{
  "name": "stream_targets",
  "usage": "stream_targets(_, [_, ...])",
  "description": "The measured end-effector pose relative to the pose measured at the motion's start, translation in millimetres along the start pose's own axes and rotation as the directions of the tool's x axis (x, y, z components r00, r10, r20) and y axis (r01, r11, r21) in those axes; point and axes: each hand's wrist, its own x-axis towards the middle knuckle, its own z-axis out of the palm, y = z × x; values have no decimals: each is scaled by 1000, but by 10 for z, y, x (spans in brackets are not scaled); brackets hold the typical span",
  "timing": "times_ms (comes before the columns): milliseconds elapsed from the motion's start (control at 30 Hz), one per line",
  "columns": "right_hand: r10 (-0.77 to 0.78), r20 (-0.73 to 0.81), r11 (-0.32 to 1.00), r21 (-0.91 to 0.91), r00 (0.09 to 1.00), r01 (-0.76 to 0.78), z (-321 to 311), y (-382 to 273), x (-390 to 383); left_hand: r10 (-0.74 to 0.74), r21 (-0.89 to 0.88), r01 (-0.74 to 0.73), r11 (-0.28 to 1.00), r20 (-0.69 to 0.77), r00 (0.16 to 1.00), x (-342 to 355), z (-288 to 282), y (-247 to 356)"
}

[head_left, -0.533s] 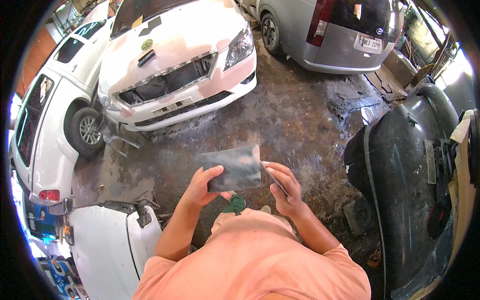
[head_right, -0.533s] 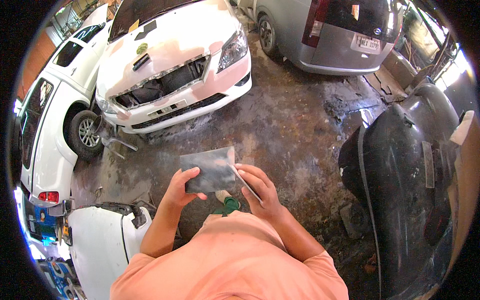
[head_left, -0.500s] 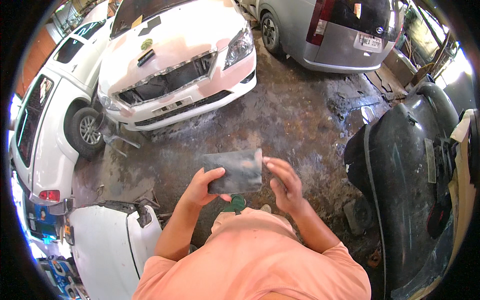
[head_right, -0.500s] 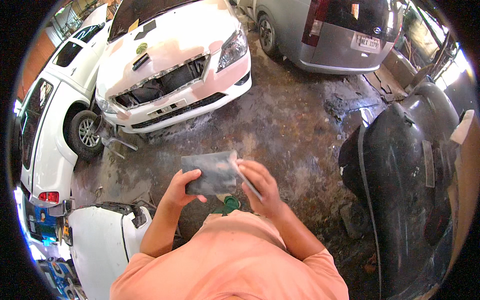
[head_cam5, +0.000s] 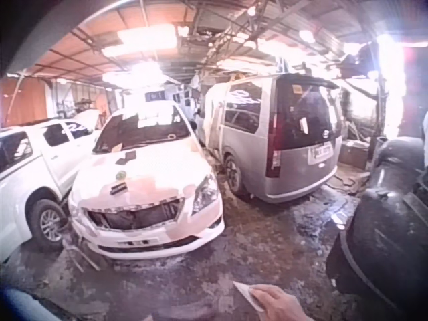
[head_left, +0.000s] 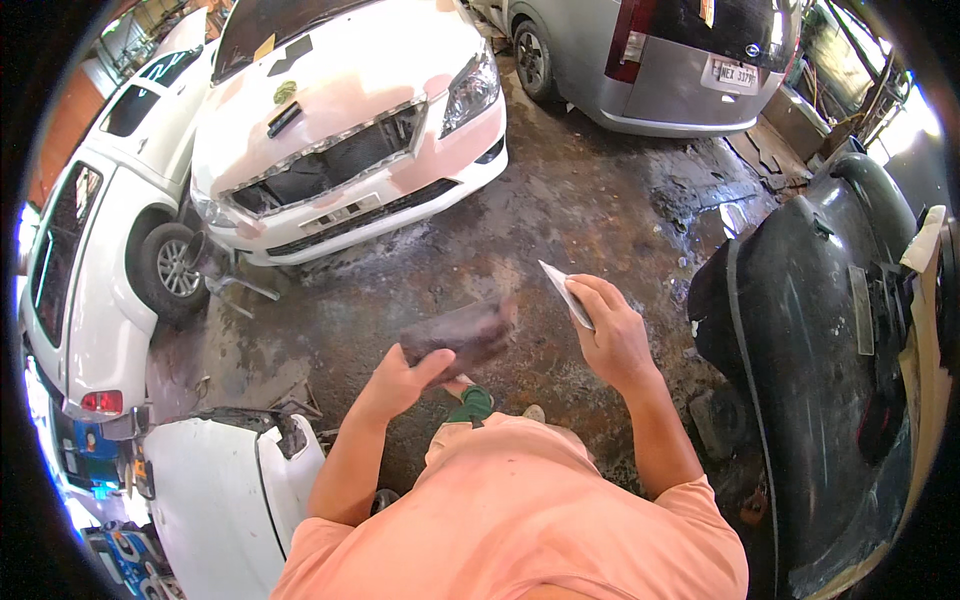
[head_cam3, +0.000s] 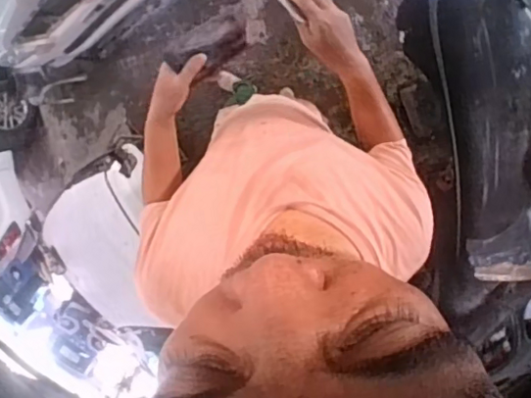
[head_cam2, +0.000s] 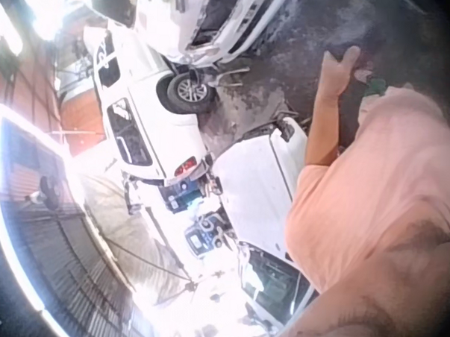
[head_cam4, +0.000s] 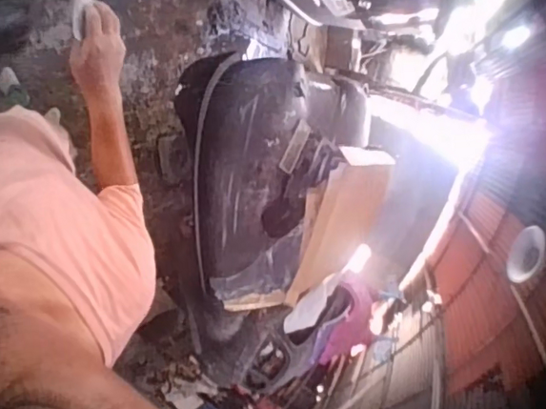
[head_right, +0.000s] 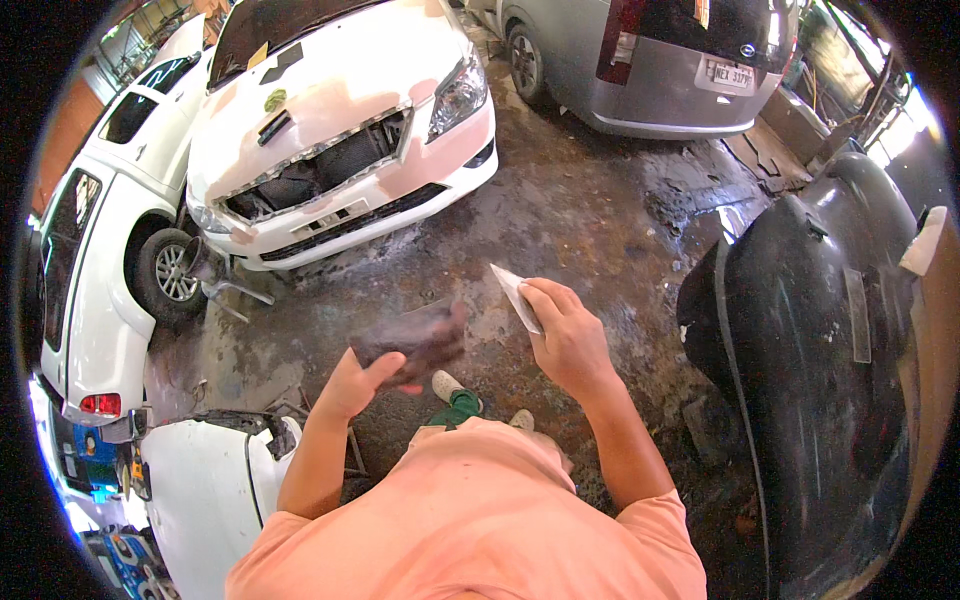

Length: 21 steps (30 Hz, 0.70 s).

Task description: The person sands the hood of a white car using sandpaper and a sanding block, moving around to reach different sections of the car hood.

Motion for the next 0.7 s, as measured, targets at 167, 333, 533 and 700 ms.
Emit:
stream_targets(167, [-144,123,986,98,982,133,-124,-447,-63,415,938,-327,116,253,874,61,273,223])
stream_targets(333, [-298,163,951,134,941,278,-35,-639,-41,522,947,-317,-62,301,798,119,289,214])
stream_targets(533, [192,-61,976,114,979,-185,205,-29,149,479,930,-365,45,300,825,17,379,167])
stream_targets(700, [595,33,536,729,803,-427,300,116,112,351,740,-230,632,-9,936,41,448,-17])
